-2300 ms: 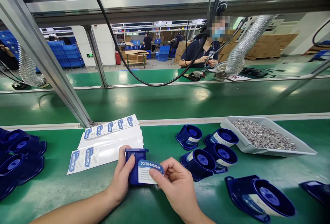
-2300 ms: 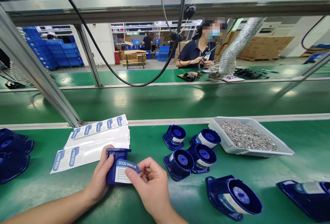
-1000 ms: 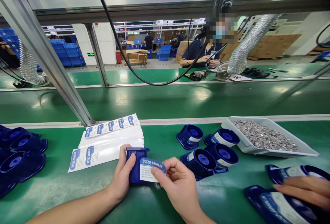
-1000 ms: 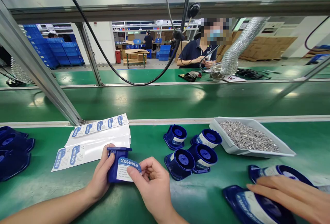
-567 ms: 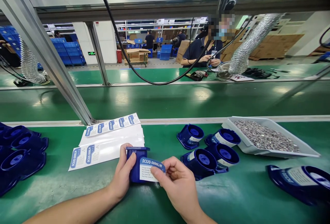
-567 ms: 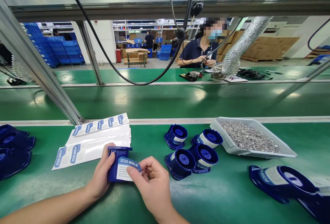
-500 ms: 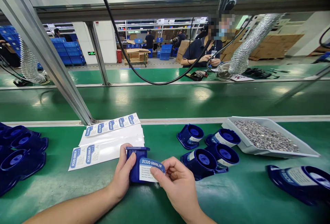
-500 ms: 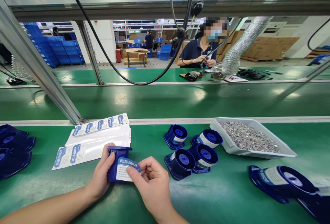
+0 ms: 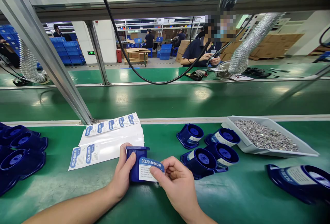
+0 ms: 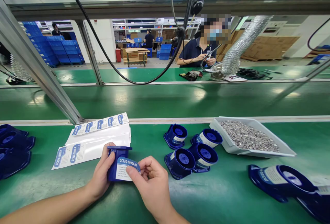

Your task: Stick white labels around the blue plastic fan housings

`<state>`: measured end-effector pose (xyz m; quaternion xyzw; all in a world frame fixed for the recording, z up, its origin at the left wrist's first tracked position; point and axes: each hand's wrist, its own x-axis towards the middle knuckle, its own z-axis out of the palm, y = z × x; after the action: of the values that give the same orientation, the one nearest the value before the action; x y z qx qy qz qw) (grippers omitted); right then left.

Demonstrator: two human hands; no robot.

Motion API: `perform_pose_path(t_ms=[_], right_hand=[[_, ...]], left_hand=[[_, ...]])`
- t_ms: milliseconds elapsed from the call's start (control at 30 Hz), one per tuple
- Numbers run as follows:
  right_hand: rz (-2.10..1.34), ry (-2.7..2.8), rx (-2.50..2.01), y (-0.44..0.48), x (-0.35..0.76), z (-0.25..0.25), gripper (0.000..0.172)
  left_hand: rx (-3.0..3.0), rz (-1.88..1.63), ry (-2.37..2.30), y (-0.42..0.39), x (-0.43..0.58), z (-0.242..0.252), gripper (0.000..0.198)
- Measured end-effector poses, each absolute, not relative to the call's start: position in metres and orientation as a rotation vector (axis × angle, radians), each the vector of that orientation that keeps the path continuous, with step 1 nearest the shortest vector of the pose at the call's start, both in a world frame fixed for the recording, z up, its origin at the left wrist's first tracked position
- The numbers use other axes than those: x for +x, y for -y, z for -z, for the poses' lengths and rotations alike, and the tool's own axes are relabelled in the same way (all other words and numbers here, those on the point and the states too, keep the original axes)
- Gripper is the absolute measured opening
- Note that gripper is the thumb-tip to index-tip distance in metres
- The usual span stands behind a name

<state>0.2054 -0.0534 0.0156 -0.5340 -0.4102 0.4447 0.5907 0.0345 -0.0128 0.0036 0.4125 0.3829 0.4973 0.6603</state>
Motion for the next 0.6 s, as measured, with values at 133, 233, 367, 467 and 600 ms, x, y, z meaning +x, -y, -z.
perform_pose_path(t_ms=[133, 233, 367, 467, 600], right_hand=[[-1.038, 0.949, -1.233, 0.054, 0.205, -0.010, 0.050], [-1.030, 0.942, -1.226, 0.053, 0.205, -0.004, 0.049], [-1.027, 0.955, -1.228, 0.053, 0.205, -0.001, 0.047], [-1.022, 0.958, -1.217, 0.053, 0.205, 0.000, 0.046], [-1.026, 0.947, -1.204, 0.053, 0.206, -0.002, 0.045]], left_hand=[[0.940, -1.125, -0.856, 0.012, 0.034, -0.002, 0.039], [0.936, -1.133, -0.855, 0.011, 0.034, -0.001, 0.039], [0.931, -1.139, -0.866, 0.011, 0.034, -0.001, 0.040], [0.925, -1.139, -0.861, 0.011, 0.034, 0.000, 0.041], [0.935, -1.135, -0.857, 0.011, 0.034, 0.000, 0.040]])
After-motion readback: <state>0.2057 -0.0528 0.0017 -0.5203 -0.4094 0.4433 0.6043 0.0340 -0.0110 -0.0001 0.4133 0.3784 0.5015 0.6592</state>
